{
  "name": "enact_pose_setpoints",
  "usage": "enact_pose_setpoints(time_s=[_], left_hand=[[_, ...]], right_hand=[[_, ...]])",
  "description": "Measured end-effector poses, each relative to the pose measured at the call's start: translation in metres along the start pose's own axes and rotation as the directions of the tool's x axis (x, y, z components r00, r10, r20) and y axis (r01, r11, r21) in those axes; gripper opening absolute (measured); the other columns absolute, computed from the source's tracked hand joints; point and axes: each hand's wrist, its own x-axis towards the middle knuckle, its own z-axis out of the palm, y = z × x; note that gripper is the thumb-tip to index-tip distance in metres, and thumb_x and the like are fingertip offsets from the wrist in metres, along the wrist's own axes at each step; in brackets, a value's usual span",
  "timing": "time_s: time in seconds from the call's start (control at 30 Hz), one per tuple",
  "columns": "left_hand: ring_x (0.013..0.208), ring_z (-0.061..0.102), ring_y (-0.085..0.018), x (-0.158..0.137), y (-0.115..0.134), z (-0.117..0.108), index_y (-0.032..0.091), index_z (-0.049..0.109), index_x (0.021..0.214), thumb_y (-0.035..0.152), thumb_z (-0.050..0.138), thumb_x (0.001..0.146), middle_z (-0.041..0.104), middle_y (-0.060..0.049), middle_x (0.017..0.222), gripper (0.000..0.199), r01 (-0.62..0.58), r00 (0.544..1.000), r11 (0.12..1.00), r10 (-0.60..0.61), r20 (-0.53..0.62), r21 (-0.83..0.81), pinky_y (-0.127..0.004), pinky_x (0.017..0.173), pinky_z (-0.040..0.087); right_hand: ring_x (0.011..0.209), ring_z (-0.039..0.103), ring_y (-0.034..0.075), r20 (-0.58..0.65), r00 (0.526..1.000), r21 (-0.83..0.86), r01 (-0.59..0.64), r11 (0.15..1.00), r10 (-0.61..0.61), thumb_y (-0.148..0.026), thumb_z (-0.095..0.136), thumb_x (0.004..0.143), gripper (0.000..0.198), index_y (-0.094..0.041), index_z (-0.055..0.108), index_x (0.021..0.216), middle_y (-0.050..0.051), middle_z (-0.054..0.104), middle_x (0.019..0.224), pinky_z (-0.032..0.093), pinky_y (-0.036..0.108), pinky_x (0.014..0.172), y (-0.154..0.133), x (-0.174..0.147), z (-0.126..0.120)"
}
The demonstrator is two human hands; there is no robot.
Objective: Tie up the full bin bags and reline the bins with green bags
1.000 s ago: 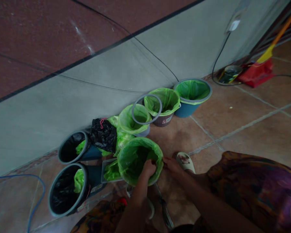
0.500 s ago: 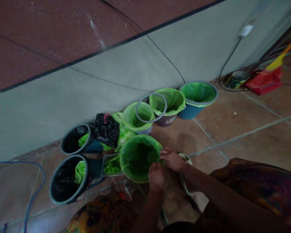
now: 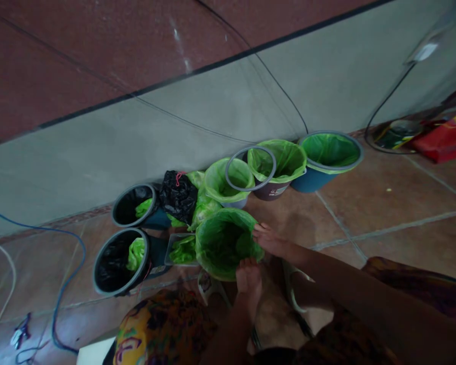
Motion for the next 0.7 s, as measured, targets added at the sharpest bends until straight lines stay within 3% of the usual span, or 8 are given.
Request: enact_pose_setpoints(time_s=[0.1,0.2,0.27,0.4,0.5,0.6,0.7], left_hand=[[0.092,0.064,-0.023,0.000,0.000,-0.002,0.013,0.071,0.100,0.007,0.043,0.093,0.067,-0.013,0.093,0.029,0.034,0.999,0.999,-0.033,0.026,-0.008,-0.032,0.077,0.051],[0.096,0.064,-0.024,-0.004,0.003,-0.005,0.013,0.070,0.105,0.006,0.041,0.093,0.067,-0.013,0.095,0.033,0.064,0.998,0.998,-0.064,-0.002,-0.003,-0.037,0.086,0.050],[0.101,0.062,-0.026,-0.009,0.004,-0.007,0.012,0.067,0.117,0.009,0.042,0.093,0.068,-0.015,0.103,0.035,0.069,0.996,0.998,-0.069,-0.062,-0.001,-0.042,0.092,0.048],[0.112,0.058,-0.030,-0.022,0.003,-0.011,0.012,0.058,0.135,0.014,0.048,0.093,0.064,-0.018,0.122,0.044,0.065,0.987,0.998,-0.066,-0.148,-0.010,-0.050,0.100,0.044],[0.114,0.058,-0.029,-0.027,0.001,-0.010,0.015,0.059,0.134,0.010,0.051,0.090,0.064,-0.017,0.123,0.045,0.056,0.990,0.998,-0.058,-0.130,-0.017,-0.050,0.102,0.042],[0.109,0.060,-0.027,-0.027,0.000,-0.003,0.016,0.062,0.131,0.009,0.051,0.089,0.067,-0.015,0.113,0.044,0.047,0.995,0.999,-0.048,-0.086,-0.016,-0.049,0.102,0.043],[0.104,0.062,-0.026,-0.024,-0.001,0.005,0.014,0.064,0.129,0.009,0.048,0.090,0.069,-0.015,0.107,0.043,0.048,0.997,0.999,-0.049,-0.057,-0.021,-0.049,0.103,0.043]], right_hand=[[0.125,0.054,0.026,0.170,0.956,-0.297,0.280,0.913,-0.238,-0.001,0.054,0.087,0.030,-0.021,0.074,0.098,0.009,0.068,0.126,0.035,0.046,0.111,-0.002,-0.004,-0.014],[0.131,0.050,0.025,0.182,0.944,-0.381,0.325,0.866,-0.275,0.001,0.049,0.085,0.051,-0.027,0.068,0.123,0.004,0.056,0.146,0.035,0.044,0.111,-0.003,-0.011,-0.034],[0.125,0.054,0.023,0.139,0.968,-0.422,0.247,0.872,-0.208,0.001,0.048,0.081,0.056,-0.024,0.067,0.127,0.006,0.060,0.141,0.036,0.040,0.110,-0.001,-0.012,-0.047],[0.100,0.064,0.021,-0.034,0.999,-0.403,0.005,0.915,-0.020,-0.013,0.042,0.092,0.036,-0.017,0.074,0.107,0.010,0.072,0.107,0.046,0.033,0.095,0.001,-0.001,-0.051],[0.095,0.064,0.020,-0.072,0.997,-0.345,-0.060,0.937,0.037,-0.023,0.043,0.096,0.033,-0.019,0.076,0.103,0.008,0.072,0.100,0.047,0.031,0.090,0.003,0.012,-0.030],[0.098,0.063,0.020,-0.177,0.978,-0.302,-0.164,0.939,0.113,-0.021,0.048,0.093,0.031,-0.021,0.077,0.104,0.008,0.071,0.105,0.046,0.031,0.093,0.007,0.020,0.002],[0.098,0.063,0.020,-0.196,0.960,-0.288,-0.251,0.924,0.199,-0.018,0.050,0.091,0.030,-0.020,0.079,0.100,0.010,0.070,0.105,0.047,0.030,0.091,0.013,0.021,0.031]])
